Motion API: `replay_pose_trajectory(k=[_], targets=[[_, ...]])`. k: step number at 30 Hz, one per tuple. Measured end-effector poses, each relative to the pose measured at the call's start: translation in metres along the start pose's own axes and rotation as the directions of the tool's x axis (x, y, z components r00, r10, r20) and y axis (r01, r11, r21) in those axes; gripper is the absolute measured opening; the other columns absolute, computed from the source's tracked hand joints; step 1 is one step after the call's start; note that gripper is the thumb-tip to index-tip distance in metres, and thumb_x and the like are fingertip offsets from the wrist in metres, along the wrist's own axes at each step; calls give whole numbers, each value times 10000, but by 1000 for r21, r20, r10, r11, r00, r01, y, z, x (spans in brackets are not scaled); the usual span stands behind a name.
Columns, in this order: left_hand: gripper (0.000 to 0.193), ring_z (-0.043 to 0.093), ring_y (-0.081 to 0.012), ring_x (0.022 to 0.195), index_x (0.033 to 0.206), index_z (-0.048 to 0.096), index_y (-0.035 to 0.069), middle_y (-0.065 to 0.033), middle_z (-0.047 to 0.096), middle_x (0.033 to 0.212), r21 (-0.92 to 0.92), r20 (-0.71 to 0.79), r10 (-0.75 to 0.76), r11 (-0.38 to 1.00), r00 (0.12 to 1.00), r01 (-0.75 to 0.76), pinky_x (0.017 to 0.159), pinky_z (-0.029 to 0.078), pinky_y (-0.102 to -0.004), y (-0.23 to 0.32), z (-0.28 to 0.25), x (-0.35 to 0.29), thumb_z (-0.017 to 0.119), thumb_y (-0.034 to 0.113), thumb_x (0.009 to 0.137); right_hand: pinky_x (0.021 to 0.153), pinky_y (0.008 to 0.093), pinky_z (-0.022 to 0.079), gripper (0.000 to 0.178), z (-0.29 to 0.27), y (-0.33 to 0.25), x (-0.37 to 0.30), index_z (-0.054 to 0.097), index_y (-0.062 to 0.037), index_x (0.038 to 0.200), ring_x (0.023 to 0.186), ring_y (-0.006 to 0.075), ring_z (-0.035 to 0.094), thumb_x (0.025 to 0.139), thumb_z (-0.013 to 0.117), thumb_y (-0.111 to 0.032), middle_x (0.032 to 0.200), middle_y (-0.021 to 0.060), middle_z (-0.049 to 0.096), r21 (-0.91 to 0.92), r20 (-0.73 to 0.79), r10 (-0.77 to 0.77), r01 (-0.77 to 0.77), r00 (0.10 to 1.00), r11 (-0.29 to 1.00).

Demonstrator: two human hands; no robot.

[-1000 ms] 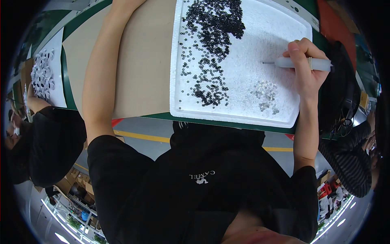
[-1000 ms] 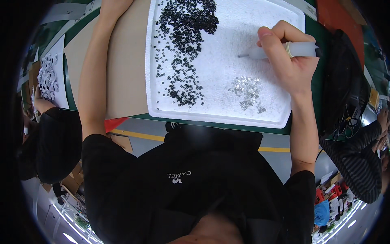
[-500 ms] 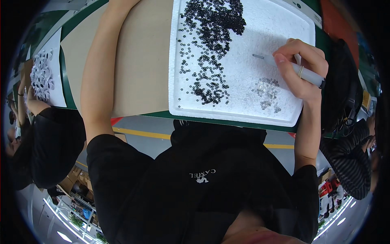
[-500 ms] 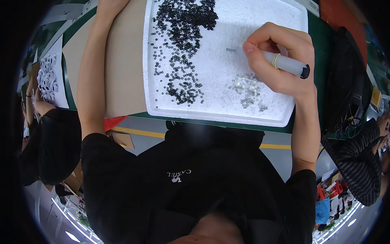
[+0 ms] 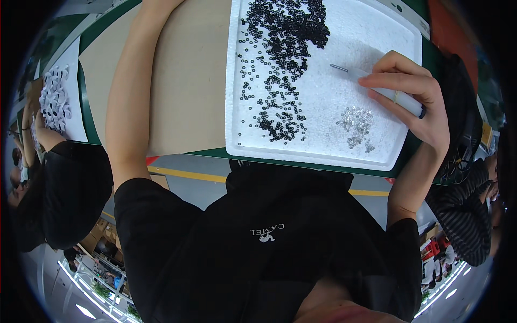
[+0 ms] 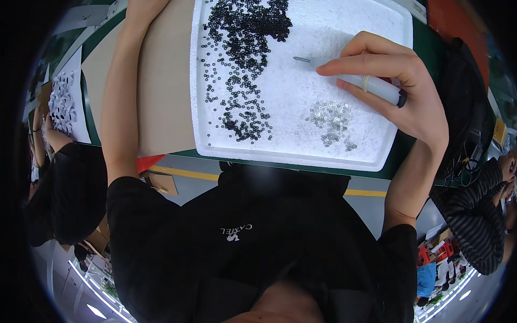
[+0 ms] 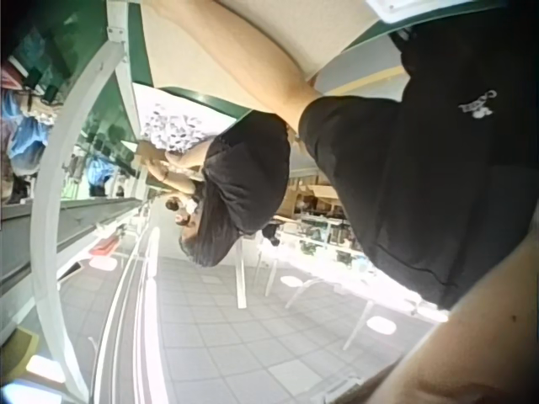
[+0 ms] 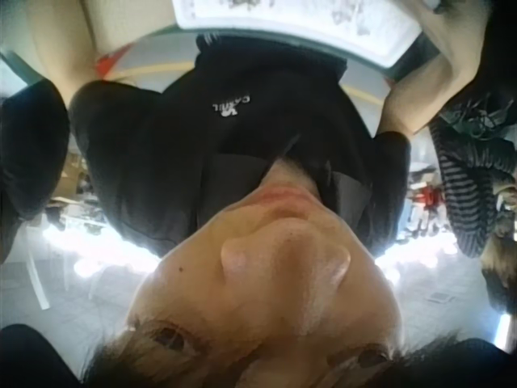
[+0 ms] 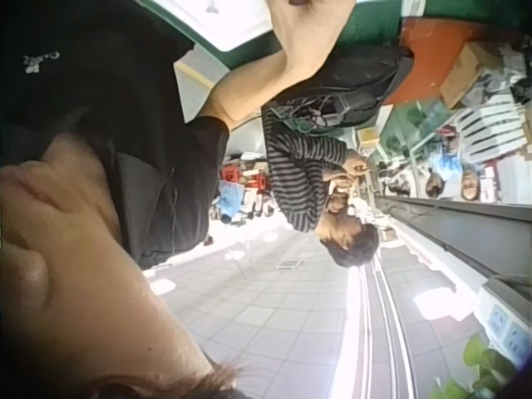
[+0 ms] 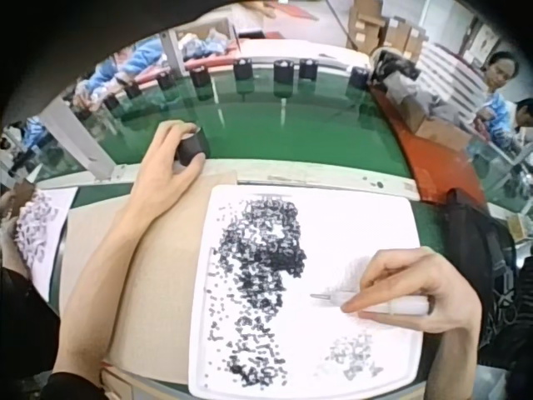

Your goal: Sorting small electronic components on a tray using a vacuum pickup tool and inspecting a plastic fan housing assembly.

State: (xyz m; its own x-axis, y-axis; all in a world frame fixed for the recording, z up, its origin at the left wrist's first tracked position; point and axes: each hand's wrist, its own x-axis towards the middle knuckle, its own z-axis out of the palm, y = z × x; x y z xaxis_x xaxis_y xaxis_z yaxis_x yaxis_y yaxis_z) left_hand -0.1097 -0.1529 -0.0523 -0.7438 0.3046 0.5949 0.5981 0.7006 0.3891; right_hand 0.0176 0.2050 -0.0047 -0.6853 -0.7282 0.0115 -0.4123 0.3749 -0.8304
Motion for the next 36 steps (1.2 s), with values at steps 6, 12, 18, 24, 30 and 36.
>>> replay_pose_trajectory(k=[6, 12, 18, 24, 30, 36], targets=[[389, 565, -299, 1033, 1197, 543, 1, -152, 514, 1137, 25, -7, 13, 1000, 1000, -13, 870, 465, -312, -2, 2, -1, 675, 59, 836, 709, 263, 466, 324, -8, -12, -1, 743, -30, 1097, 810, 173, 606, 776, 727, 11, 961, 94, 625, -34, 80, 71, -68, 994, 997], [390, 566, -299, 1041, 1201, 544, 6, -152, 514, 1145, 4, 16, -35, 999, 999, 34, 873, 467, -314, 2, 1, 2, 675, 63, 837, 630, 247, 442, 326, -8, -7, -7, 733, -60, 1154, 758, 147, 592, 829, 712, -43, 968, 87, 623, -125, 29, 198, -193, 980, 973], [389, 566, -299, 1045, 1204, 543, 8, -152, 513, 1150, 1, 20, -58, 998, 998, 58, 874, 469, -316, 3, 1, 0, 673, 67, 842, 563, 235, 430, 315, -1, -11, -8, 758, -98, 1134, 764, 124, 590, 823, 731, -62, 1006, 72, 615, -263, -91, 193, -210, 977, 942], [394, 566, -302, 1048, 1208, 540, 8, -153, 513, 1153, 38, 2, -7, 999, 1000, 7, 877, 469, -318, -2, 1, 0, 675, 70, 843, 574, 233, 445, 299, 0, -6, -7, 776, -103, 1092, 802, 129, 603, 795, 753, -73, 1017, 64, 608, -278, -110, 163, -188, 981, 942], [395, 566, -307, 1047, 1208, 538, 3, -158, 510, 1154, 8, 18, -32, 999, 999, 32, 877, 470, -319, -6, -1, -2, 676, 69, 844, 581, 234, 452, 294, -2, -10, -5, 782, -107, 1078, 825, 132, 614, 787, 758, -81, 1027, 63, 603, -283, -105, 245, -265, 964, 922], [390, 569, -293, 1039, 1208, 539, -5, -153, 511, 1152, 3, 33, -42, 999, 999, 41, 867, 473, -314, -7, -3, -1, 685, 107, 864, 588, 231, 455, 293, -3, -11, -4, 780, -103, 1081, 811, 132, 614, 790, 752, -77, 1025, 61, 595, -284, -100, 236, -255, 967, 924]])
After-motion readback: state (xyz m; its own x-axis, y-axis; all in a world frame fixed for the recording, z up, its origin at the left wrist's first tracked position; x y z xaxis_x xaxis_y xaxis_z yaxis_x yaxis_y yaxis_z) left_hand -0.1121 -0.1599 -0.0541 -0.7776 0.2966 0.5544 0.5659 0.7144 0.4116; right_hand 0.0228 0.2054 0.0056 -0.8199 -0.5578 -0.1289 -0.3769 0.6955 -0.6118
